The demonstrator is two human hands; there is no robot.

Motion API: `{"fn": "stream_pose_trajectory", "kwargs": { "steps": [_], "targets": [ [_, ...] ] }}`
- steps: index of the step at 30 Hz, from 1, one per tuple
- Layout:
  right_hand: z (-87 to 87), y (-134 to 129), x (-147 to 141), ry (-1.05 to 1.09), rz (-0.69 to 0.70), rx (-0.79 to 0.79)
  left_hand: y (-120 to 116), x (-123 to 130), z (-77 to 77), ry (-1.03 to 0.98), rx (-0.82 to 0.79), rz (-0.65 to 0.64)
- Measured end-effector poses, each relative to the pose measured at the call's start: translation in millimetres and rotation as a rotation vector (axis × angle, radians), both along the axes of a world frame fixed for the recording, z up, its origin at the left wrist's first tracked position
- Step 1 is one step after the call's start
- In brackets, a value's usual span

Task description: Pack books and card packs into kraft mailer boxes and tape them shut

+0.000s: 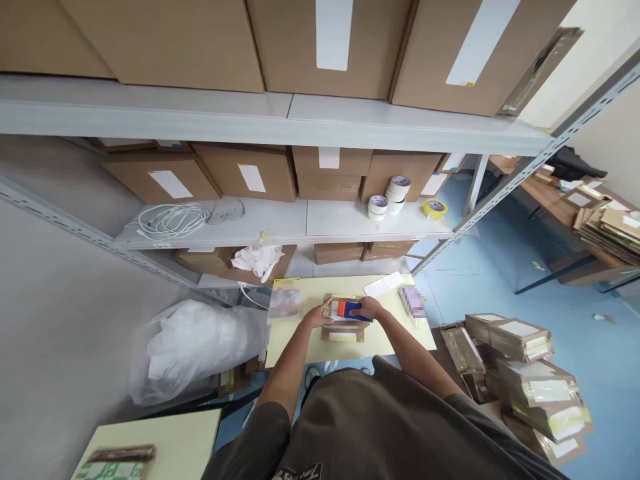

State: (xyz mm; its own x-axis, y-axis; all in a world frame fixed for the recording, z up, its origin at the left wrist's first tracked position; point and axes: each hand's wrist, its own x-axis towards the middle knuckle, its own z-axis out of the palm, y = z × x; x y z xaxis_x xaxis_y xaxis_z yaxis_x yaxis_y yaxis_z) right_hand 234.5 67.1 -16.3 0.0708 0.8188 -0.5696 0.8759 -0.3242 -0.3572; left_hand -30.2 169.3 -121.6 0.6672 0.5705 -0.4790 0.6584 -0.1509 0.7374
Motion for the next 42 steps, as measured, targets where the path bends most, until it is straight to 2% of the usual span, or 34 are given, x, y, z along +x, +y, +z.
{"fn": "stream_pose_trajectory", "kwargs": {
  "steps": [4, 10, 14, 19, 24, 26, 28, 32, 33, 36, 39, 42],
  "targets": [
    [5.8, -13, 21, -0.018, -0.019, -0.016, 1, 1, 2.4, 0.03, -0.019, 0.044],
    [11.3, -44, 83, -0.063, -0.109, -0.03, 0, 1, 5.0, -0.057, -0.046, 0.088],
    [10.1, -59, 120, -0.048, -0.184, -0.027, -1, 3, 11.1, -0.083, -0.072, 0.124],
    [8.0, -73, 149, 0.012, -0.255, -0.024, -5, 9, 19.0, -0.075, -0.075, 0.138],
    [3.3, -92, 179, -0.078, -0.267, -0.073, -8, 14, 23.6, -0.062, -0.061, 0.132],
    [-1.7, -92, 178, -0.124, -0.236, -0.084, -8, 15, 25.5, -0.048, -0.069, 0.131],
    [-10.6, -85, 160, -0.168, -0.24, -0.086, -8, 17, 27.5, -0.037, -0.073, 0.133],
    [-38.3, -59, 95, -0.159, -0.328, -0.108, -8, 20, 30.8, 0.002, -0.088, 0.127],
    [-45.5, -53, 79, -0.12, -0.399, -0.118, -7, 20, 31.1, 0.014, -0.09, 0.125],
    [-63.2, -45, 42, -0.066, -0.484, -0.094, -6, 19, 30.7, 0.033, -0.095, 0.113],
    [-75.7, -55, 32, -0.068, -0.523, -0.085, -6, 18, 28.4, 0.018, -0.094, 0.109],
    [-87.4, -78, 42, -0.1, -0.653, -0.097, -6, 17, 25.3, -0.009, -0.091, 0.115]
  ]
}}
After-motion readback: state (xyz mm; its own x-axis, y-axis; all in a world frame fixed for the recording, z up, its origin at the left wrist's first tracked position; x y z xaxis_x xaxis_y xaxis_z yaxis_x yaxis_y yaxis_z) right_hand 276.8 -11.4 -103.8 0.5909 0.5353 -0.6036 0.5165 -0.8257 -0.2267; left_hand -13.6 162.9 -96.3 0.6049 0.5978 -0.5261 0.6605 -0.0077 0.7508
